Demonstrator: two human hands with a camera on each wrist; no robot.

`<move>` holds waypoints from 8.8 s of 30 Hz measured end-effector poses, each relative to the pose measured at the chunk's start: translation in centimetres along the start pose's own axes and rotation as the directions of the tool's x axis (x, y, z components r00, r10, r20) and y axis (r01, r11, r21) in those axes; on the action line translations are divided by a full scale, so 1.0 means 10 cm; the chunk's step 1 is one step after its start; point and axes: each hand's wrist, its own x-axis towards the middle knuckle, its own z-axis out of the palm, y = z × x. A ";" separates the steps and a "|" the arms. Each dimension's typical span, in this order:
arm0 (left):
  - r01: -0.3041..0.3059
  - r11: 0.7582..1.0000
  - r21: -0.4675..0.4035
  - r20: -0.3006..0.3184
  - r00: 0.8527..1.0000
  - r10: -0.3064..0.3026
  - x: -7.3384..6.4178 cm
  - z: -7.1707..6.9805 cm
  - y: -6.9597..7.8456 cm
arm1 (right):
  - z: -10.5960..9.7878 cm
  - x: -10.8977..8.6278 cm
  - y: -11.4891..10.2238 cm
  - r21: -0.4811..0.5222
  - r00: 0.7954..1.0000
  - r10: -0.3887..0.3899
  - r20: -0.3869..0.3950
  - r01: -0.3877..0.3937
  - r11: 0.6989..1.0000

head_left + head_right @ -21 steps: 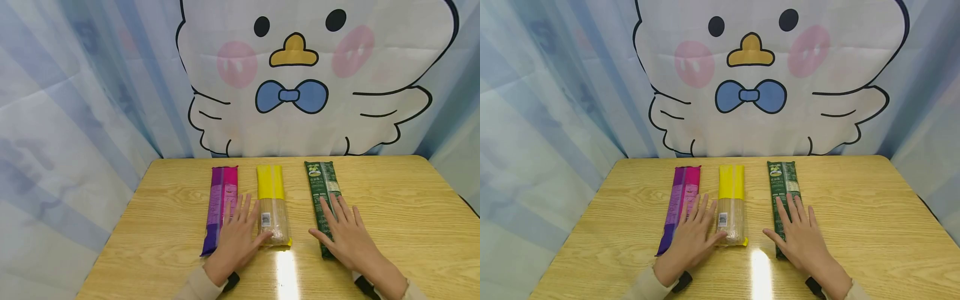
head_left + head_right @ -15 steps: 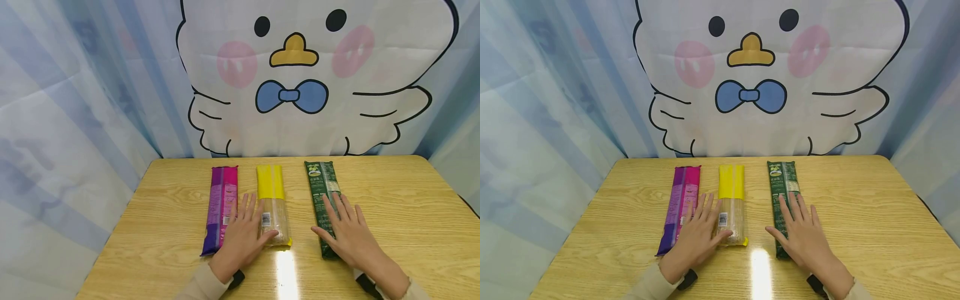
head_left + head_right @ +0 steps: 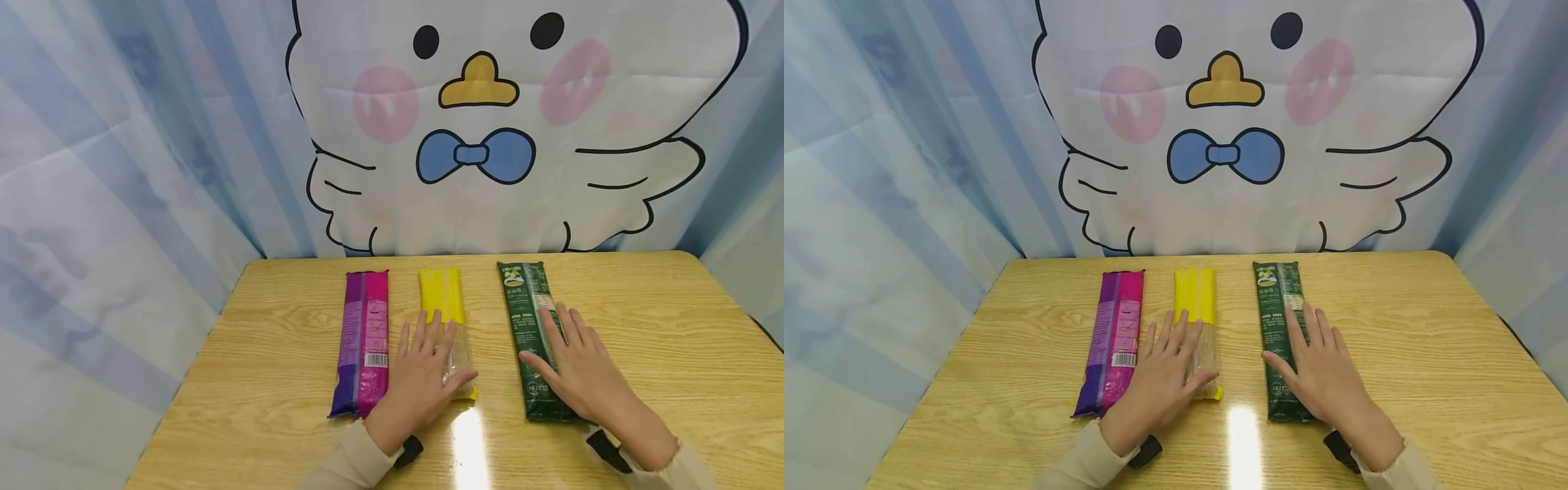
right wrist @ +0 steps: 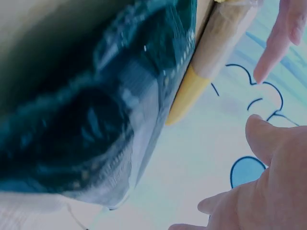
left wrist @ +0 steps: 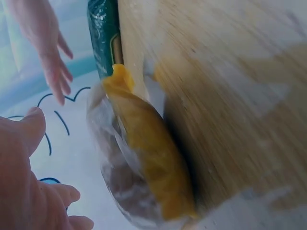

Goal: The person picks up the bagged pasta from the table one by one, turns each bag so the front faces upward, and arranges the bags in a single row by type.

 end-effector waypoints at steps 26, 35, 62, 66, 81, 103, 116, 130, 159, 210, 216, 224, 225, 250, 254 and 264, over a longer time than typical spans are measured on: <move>-0.045 0.994 -0.100 -0.049 0.998 0.040 0.27 -0.01 0.43 | -0.18 0.28 0.38 0.182 0.997 0.059 0.043 -0.066 0.981; -0.063 0.975 -0.213 -0.075 0.996 0.048 0.34 0.01 0.57 | -0.20 0.39 0.49 0.225 0.997 0.055 0.061 -0.067 0.972; 0.162 0.832 -0.531 0.038 0.985 -0.168 0.55 0.22 0.86 | -0.20 0.63 0.69 0.294 0.986 0.063 0.153 -0.106 0.950; 0.187 0.830 -0.526 0.059 0.981 -0.184 0.57 0.22 0.89 | -0.20 0.66 0.69 0.341 0.981 0.058 0.184 -0.119 0.933; 0.210 0.812 -0.544 0.073 0.976 -0.203 0.63 0.28 0.94 | -0.14 0.74 0.74 0.334 0.963 0.111 0.247 -0.192 0.923; 0.297 0.657 -0.692 0.143 0.950 -0.279 0.78 0.33 0.90 | -0.18 0.70 0.69 0.453 0.914 0.119 0.389 -0.302 0.839; 0.337 0.547 -0.766 0.202 0.935 -0.293 0.79 0.33 0.86 | -0.17 0.67 0.73 0.542 0.889 0.110 0.446 -0.365 0.757; 0.343 0.444 -0.828 0.217 0.925 -0.312 0.83 0.28 0.83 | -0.23 0.69 0.69 0.606 0.920 0.058 0.387 -0.301 0.737; 0.325 0.256 -0.910 0.231 0.913 -0.337 0.78 0.12 0.88 | -0.51 0.64 0.47 0.594 0.960 0.019 0.280 -0.189 0.782; 0.275 -0.031 -0.961 0.261 0.861 -0.436 0.81 0.13 0.96 | -0.67 0.62 0.48 0.681 0.966 -0.044 0.253 -0.146 0.718; 0.263 -0.102 -0.959 0.282 0.879 -0.385 0.79 0.12 0.93 | -0.65 0.64 0.57 0.705 0.960 -0.020 0.278 -0.190 0.683; 0.261 -0.183 -0.948 0.307 0.903 -0.301 0.77 0.13 0.87 | -0.57 0.69 0.68 0.776 0.939 -0.020 0.344 -0.272 0.569; 0.259 -0.200 -0.945 0.310 0.906 -0.289 0.77 0.14 0.87 | -0.56 0.70 0.69 0.785 0.935 -0.023 0.355 -0.284 0.551; 0.292 -0.203 -0.935 0.306 0.951 -0.040 0.77 0.17 0.78 | -0.57 0.70 0.80 0.816 0.932 -0.010 0.361 -0.311 0.488; 0.290 -0.180 -0.940 0.292 0.956 0.017 0.75 0.17 0.77 | -0.59 0.70 0.78 0.805 0.933 0.002 0.361 -0.313 0.505; 0.215 -0.006 -0.977 0.215 0.977 -0.002 0.70 0.05 0.80 | -0.74 0.67 0.73 0.768 0.963 0.060 0.262 -0.246 0.592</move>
